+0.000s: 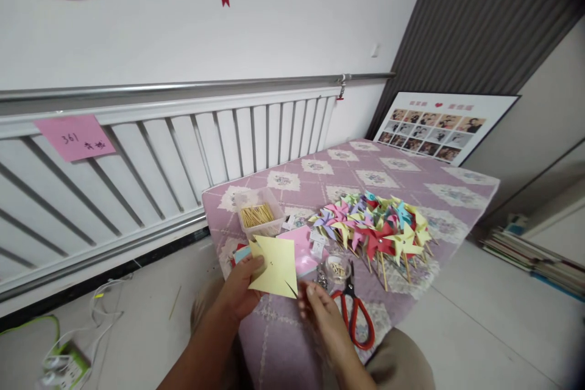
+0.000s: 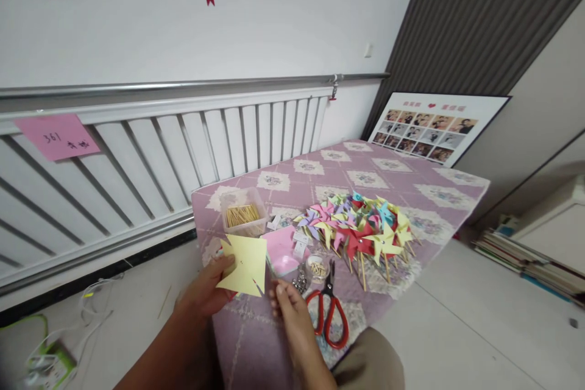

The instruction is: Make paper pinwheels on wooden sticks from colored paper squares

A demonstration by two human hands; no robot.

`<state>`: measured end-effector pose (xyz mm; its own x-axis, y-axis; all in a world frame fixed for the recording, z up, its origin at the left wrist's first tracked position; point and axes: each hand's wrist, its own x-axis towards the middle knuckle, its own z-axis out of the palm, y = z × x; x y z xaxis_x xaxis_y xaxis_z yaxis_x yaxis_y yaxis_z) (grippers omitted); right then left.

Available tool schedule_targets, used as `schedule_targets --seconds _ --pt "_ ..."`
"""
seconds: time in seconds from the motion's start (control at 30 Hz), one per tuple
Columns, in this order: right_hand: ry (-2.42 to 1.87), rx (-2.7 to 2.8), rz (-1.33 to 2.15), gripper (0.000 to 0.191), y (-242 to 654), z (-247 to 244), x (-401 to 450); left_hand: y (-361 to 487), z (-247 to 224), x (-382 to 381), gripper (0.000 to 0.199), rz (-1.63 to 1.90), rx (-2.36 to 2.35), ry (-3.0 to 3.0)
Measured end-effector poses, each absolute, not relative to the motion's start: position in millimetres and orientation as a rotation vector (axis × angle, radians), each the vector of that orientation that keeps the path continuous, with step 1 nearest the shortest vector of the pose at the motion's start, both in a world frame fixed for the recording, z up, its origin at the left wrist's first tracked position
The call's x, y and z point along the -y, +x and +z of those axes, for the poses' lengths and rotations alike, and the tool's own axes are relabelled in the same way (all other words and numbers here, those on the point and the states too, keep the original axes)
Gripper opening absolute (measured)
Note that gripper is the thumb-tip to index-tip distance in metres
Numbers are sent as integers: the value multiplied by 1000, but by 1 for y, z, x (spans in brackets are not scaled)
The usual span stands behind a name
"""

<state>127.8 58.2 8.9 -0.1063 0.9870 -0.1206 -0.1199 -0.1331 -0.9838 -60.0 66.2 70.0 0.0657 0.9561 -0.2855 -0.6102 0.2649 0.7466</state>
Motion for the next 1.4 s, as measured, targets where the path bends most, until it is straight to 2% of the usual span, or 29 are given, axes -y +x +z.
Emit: schedule_targets --seconds 0.23,0.5,0.73,0.97,1.2,1.4 --pt "-808 828 1745 29 104 71 -63 -49 89 -60 30 1143 -809 642" --pt "-853 724 1529 34 102 83 -77 -49 90 -59 41 1206 -671 543" --pt "-837 713 1444 32 96 81 -77 -19 66 -44 41 1237 -621 558" --pt "-872 793 1443 27 93 77 -69 -3 87 -54 53 1427 -694 585" --pt "-972 900 1355 27 111 67 -58 -2 87 -59 35 1475 -762 518" --pt "-1120 1008 1225 33 125 50 -54 -11 79 -59 31 1431 -893 548"
